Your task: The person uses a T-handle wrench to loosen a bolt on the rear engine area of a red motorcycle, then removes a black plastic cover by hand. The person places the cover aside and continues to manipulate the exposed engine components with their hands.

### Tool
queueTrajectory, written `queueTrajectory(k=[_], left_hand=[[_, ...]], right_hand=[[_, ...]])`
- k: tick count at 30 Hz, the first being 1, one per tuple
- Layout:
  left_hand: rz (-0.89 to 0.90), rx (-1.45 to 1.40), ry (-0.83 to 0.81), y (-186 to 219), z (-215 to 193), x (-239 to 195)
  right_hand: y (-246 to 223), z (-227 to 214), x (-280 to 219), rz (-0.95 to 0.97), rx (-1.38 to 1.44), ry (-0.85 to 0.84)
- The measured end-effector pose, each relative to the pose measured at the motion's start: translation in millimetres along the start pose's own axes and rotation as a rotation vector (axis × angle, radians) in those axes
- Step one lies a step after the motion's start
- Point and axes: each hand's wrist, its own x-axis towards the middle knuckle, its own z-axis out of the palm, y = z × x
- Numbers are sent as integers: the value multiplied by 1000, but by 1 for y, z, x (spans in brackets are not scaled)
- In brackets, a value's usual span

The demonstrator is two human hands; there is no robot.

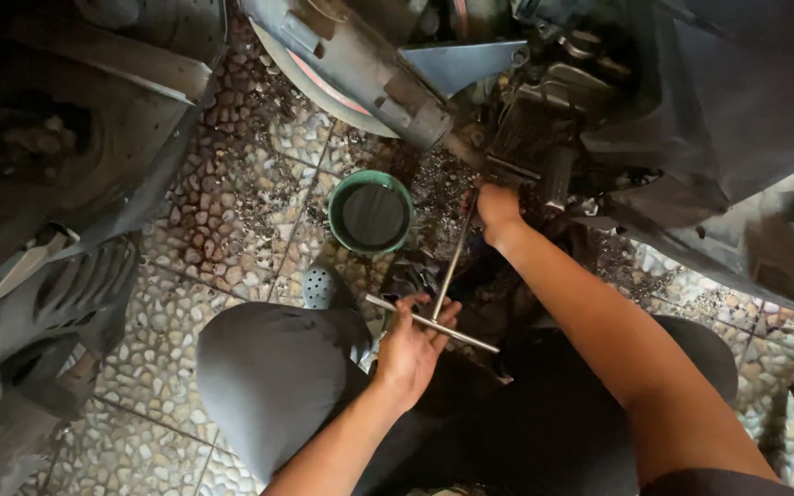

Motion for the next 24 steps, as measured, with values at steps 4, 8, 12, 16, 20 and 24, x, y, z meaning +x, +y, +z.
queueTrajectory(k=[4,8,12,16,20,24], left_hand=[[-46,-10,-39,-9,-15,8],[8,16,-3,-14,-30,15],[7,15,22,-11,-27,14],[-58,-68,35,1,-2,4],[-137,-245,93,8,19,4],[-58,-320,63,-10,8,20]], right_hand=[[1,0,-5,30,63,-23],[3,3,-6,39,60,-23],[11,-2,9,60,54,0],[14,-4,11,-5,-1,-29],[2,1,2,-21,-11,-81],[-12,11,-11,58,0,-66]])
